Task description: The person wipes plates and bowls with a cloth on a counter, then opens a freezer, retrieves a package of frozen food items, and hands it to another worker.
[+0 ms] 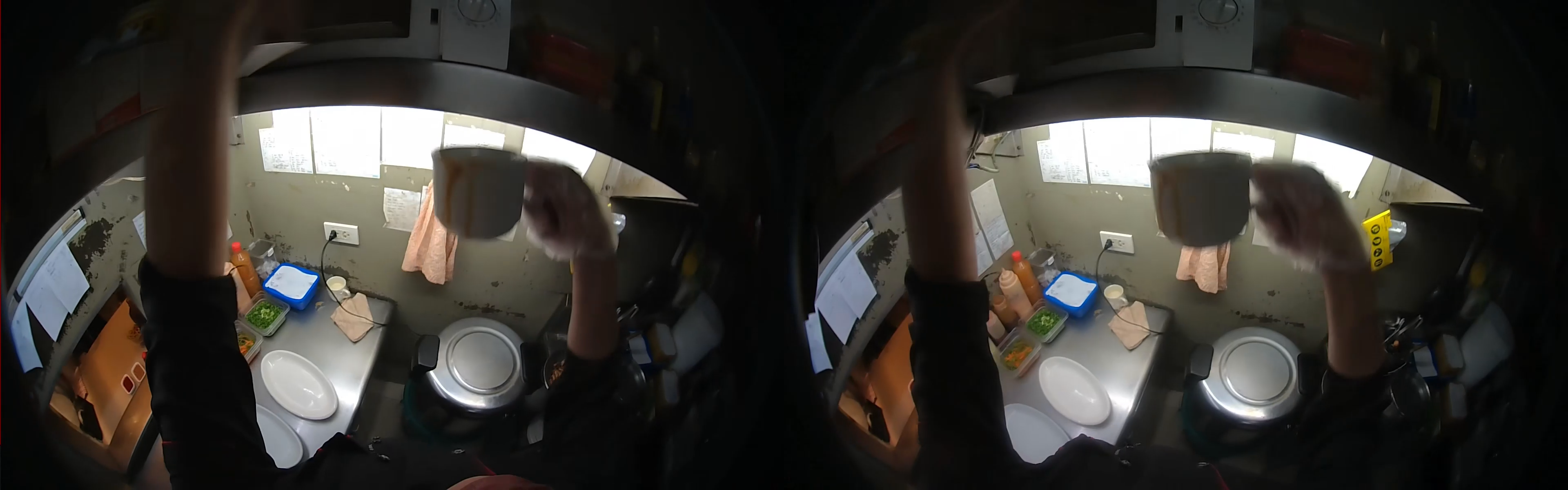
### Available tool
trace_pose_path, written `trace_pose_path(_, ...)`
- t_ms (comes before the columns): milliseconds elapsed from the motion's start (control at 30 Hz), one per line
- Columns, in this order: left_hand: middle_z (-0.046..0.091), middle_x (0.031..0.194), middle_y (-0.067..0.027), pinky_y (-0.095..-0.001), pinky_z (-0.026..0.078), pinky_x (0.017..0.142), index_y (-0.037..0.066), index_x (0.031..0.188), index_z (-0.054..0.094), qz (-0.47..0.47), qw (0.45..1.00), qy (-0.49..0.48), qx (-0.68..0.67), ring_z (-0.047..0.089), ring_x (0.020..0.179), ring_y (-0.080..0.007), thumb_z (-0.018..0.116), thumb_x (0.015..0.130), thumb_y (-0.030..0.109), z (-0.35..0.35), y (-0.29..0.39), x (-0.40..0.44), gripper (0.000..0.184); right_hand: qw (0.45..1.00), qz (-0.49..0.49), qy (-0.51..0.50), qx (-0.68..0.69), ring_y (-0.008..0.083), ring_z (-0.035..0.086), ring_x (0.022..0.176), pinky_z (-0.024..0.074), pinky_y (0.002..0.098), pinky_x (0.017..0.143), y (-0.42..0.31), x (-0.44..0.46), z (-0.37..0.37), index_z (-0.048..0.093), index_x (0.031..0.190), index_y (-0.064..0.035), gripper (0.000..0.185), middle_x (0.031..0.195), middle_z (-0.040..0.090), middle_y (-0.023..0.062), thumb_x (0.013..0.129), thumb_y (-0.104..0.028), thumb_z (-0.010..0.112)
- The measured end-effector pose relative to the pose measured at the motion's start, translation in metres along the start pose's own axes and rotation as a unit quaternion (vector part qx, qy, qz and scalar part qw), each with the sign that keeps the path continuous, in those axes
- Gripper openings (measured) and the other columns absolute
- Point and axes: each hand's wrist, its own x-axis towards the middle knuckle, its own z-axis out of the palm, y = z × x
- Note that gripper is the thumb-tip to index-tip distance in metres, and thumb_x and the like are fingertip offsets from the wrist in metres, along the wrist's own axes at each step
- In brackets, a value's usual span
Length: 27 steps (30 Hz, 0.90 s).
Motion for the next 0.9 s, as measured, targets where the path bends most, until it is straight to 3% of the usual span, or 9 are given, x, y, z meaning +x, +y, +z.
trace_pose_path(33,0.038,0.139,-0.0193,-0.0360,0.044,0.091,0.013,0.135,0.041,-0.002,1.000,0.021,-0.010,0.050,0.112,-0.0282,0.050,0.070,-0.006,-0.011,-0.002,-0.006,0.068,0.995,0.049,-0.029,0.081,0.0148,0.055,0.106,0.0394,0.0350,0.095,-0.006,0.018,-0.014,0.055,0.119,-0.0053,0.034,0.111,0.061,0.0044,0.088,-0.019,0.052)
trace_pose_path(133,0.039,0.139,-0.0205,-0.0309,0.048,0.077,0.013,0.139,0.037,-0.029,0.999,0.032,-0.027,0.058,0.094,-0.0258,0.047,0.075,-0.007,-0.042,-0.020,-0.008,0.068,0.971,0.002,0.092,-0.223,0.0177,0.063,0.080,0.0487,0.0364,0.072,-0.049,0.088,-0.040,0.060,0.094,-0.0031,0.022,0.081,0.065,0.0042,0.091,-0.022,0.047)
trace_pose_path(233,0.037,0.140,-0.0213,-0.0306,0.049,0.073,0.014,0.140,0.035,0.046,0.997,0.057,0.023,0.059,0.090,-0.0245,0.047,0.079,-0.005,-0.056,-0.047,-0.024,0.065,0.955,-0.027,0.150,-0.256,0.0191,0.062,0.074,0.0480,0.0357,0.065,-0.063,0.160,-0.049,0.059,0.091,-0.0028,0.020,0.079,0.064,0.0062,0.089,-0.021,0.050)
trace_pose_path(500,0.031,0.142,-0.0196,-0.0515,0.034,0.102,0.009,0.141,0.026,0.011,0.998,-0.060,0.002,0.038,0.126,-0.0337,0.052,0.088,0.011,-0.111,-0.063,-0.066,0.059,0.987,0.146,-0.054,0.034,0.0228,0.060,0.058,0.0462,0.0338,0.046,-0.044,0.352,-0.027,0.057,0.084,-0.0021,0.017,0.075,0.060,0.0115,0.085,-0.019,0.056)
trace_pose_path(533,0.030,0.143,-0.0189,-0.0554,0.030,0.104,0.009,0.142,0.025,0.031,0.995,-0.092,0.018,0.033,0.129,-0.0350,0.053,0.088,0.015,-0.122,-0.064,-0.071,0.061,0.978,0.083,-0.039,-0.189,0.0227,0.061,0.062,0.0492,0.0342,0.051,-0.035,0.375,-0.007,0.058,0.086,-0.0009,0.019,0.075,0.061,0.0110,0.085,-0.020,0.057)
trace_pose_path(633,0.035,0.141,-0.0141,-0.0572,0.031,0.101,0.012,0.140,0.029,0.092,0.985,-0.121,0.077,0.032,0.131,-0.0344,0.058,0.087,0.023,-0.152,-0.060,-0.091,0.062,0.936,-0.101,0.165,-0.295,0.0325,0.064,0.087,0.0523,0.0432,0.074,0.033,0.419,0.045,0.067,0.089,-0.0043,0.019,0.089,0.067,0.0169,0.081,-0.020,0.060)
trace_pose_path(700,0.047,0.136,-0.0075,-0.0493,0.043,0.093,0.017,0.134,0.044,0.079,0.987,-0.054,0.133,0.046,0.123,-0.0286,0.061,0.084,0.021,-0.162,-0.080,-0.108,0.053,0.948,-0.025,0.110,-0.296,0.0331,0.062,0.095,0.0511,0.0432,0.081,0.015,0.413,0.048,0.067,0.095,-0.0051,0.021,0.099,0.065,0.0175,0.077,-0.015,0.062)
trace_pose_path(733,0.042,0.139,-0.0068,-0.0510,0.040,0.096,0.018,0.137,0.039,0.075,0.981,-0.076,0.161,0.041,0.127,-0.0282,0.061,0.084,0.024,-0.174,-0.081,-0.110,0.057,0.960,0.055,0.065,-0.267,0.0330,0.061,0.099,0.0501,0.0440,0.084,0.008,0.415,0.048,0.067,0.097,-0.0049,0.025,0.104,0.064,0.0172,0.075,-0.015,0.063)
trace_pose_path(900,0.035,0.145,-0.0062,-0.0513,0.034,0.101,0.021,0.141,0.031,0.083,0.971,-0.129,0.184,0.033,0.133,-0.0279,0.060,0.085,0.027,-0.198,-0.074,-0.113,0.064,0.971,0.085,0.078,-0.210,0.0329,0.059,0.105,0.0478,0.0443,0.089,0.080,0.472,0.075,0.066,0.102,-0.0059,0.029,0.110,0.062,0.0176,0.080,-0.021,0.057)
